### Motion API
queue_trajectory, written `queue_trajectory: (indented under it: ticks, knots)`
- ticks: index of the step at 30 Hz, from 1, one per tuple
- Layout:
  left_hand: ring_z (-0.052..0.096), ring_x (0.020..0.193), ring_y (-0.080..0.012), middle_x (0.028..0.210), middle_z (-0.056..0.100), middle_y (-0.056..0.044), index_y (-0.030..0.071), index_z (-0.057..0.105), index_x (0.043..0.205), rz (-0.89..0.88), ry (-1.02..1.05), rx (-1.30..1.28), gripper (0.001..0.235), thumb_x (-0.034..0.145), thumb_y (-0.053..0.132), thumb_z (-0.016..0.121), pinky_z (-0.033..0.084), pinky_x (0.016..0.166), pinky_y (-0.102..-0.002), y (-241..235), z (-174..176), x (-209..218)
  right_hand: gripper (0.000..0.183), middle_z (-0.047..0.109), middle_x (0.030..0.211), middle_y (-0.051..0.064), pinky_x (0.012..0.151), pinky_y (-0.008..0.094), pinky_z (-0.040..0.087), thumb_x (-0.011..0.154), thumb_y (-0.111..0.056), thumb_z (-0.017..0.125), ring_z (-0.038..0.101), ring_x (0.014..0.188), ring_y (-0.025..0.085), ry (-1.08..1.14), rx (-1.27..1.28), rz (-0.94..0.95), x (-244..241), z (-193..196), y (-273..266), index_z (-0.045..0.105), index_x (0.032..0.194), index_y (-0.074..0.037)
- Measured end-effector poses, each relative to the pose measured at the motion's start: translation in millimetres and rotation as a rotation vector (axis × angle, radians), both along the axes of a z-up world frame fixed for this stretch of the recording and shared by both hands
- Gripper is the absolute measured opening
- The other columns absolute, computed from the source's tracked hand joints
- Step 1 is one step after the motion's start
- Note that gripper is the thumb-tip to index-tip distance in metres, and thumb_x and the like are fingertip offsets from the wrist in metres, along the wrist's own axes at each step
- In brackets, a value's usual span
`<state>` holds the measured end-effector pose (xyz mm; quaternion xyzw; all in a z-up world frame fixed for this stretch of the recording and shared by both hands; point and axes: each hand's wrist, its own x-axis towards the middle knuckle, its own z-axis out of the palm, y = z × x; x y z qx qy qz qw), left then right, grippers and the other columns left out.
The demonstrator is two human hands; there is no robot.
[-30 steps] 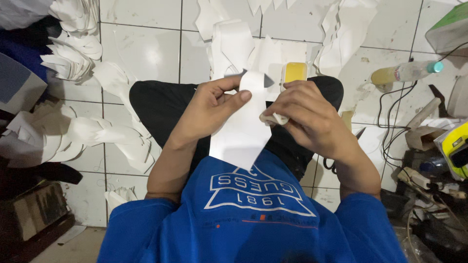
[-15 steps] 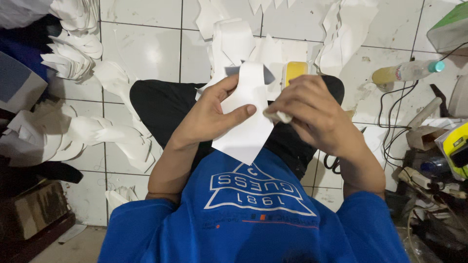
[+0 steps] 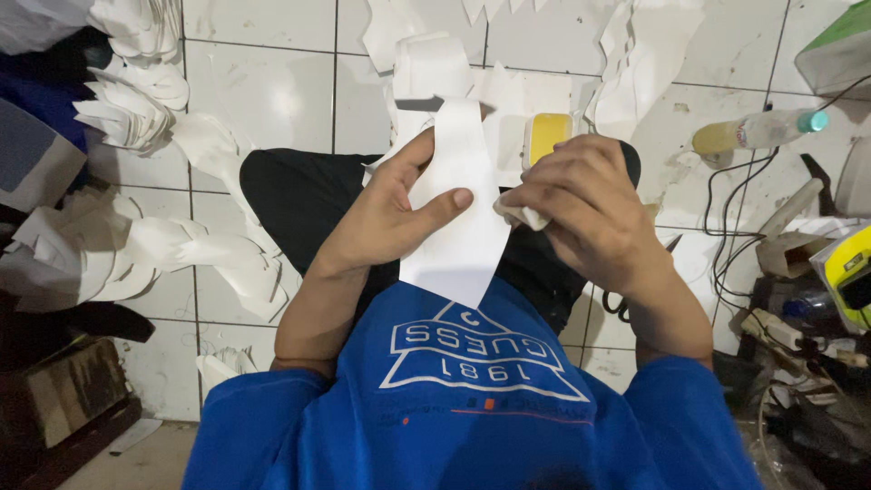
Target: The person sits on the floor and repeatedly applies a yellow adhesive from a container onto white paper cutouts using a small brush. They handle the paper pieces one by one, applying glue to the edges and surfaces before placing them down.
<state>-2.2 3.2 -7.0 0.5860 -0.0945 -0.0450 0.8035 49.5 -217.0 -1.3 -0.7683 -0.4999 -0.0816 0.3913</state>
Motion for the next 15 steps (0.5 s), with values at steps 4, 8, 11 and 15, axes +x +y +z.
queue_trajectory:
  ticks: [4, 8, 11, 15]
  knots:
    - [0.060, 0.087, -0.0116, 0.099, 0.063, -0.014, -0.005, 0.046, 0.128, 0.034, -0.029, 0.027, 0.044, 0.090, 0.008, 0.062, 0.058, 0.074, -0.033, 3.8, -3.0, 1.5, 0.012, 0.068, 0.086, 0.008, 0.091, 0.048, 0.044, 0.081, -0.003, 0.071, 0.064, 0.085, 0.027, 0.021, 0.039, 0.023, -8.8, 3.6, -2.7, 0.073, 0.091, -0.008]
    - [0.061, 0.083, -0.0116, 0.096, 0.062, -0.012, -0.005, 0.047, 0.126, 0.047, 0.005, 0.013, 0.043, 0.089, 0.009, 0.062, 0.058, 0.073, -0.031, 2.5, -6.0, 1.0, 0.008, 0.066, 0.087, 0.006, 0.091, 0.046, 0.043, 0.086, -0.006, 0.068, 0.064, 0.088, 0.026, 0.004, 0.024, -0.006, -6.1, 6.9, -4.0, 0.072, 0.091, -0.010]
    - [0.064, 0.079, -0.0127, 0.094, 0.062, -0.010, -0.002, 0.047, 0.125, 0.088, 0.062, -0.033, 0.043, 0.087, 0.009, 0.065, 0.059, 0.069, -0.030, 0.3, -16.1, 1.6, 0.006, 0.067, 0.084, 0.007, 0.089, 0.046, 0.043, 0.084, -0.005, 0.069, 0.064, 0.085, 0.027, 0.020, 0.074, -0.018, -7.1, 2.1, -1.3, 0.072, 0.088, -0.009]
    - [0.067, 0.078, -0.0143, 0.095, 0.064, -0.010, 0.005, 0.046, 0.127, 0.208, 0.140, -0.054, 0.048, 0.085, 0.011, 0.068, 0.060, 0.068, -0.030, 28.9, -29.7, 10.0, 0.015, 0.069, 0.088, 0.011, 0.092, 0.049, 0.043, 0.077, 0.001, 0.070, 0.065, 0.092, 0.031, 0.164, 0.132, -0.007, -10.7, 0.1, -21.1, 0.071, 0.090, -0.007]
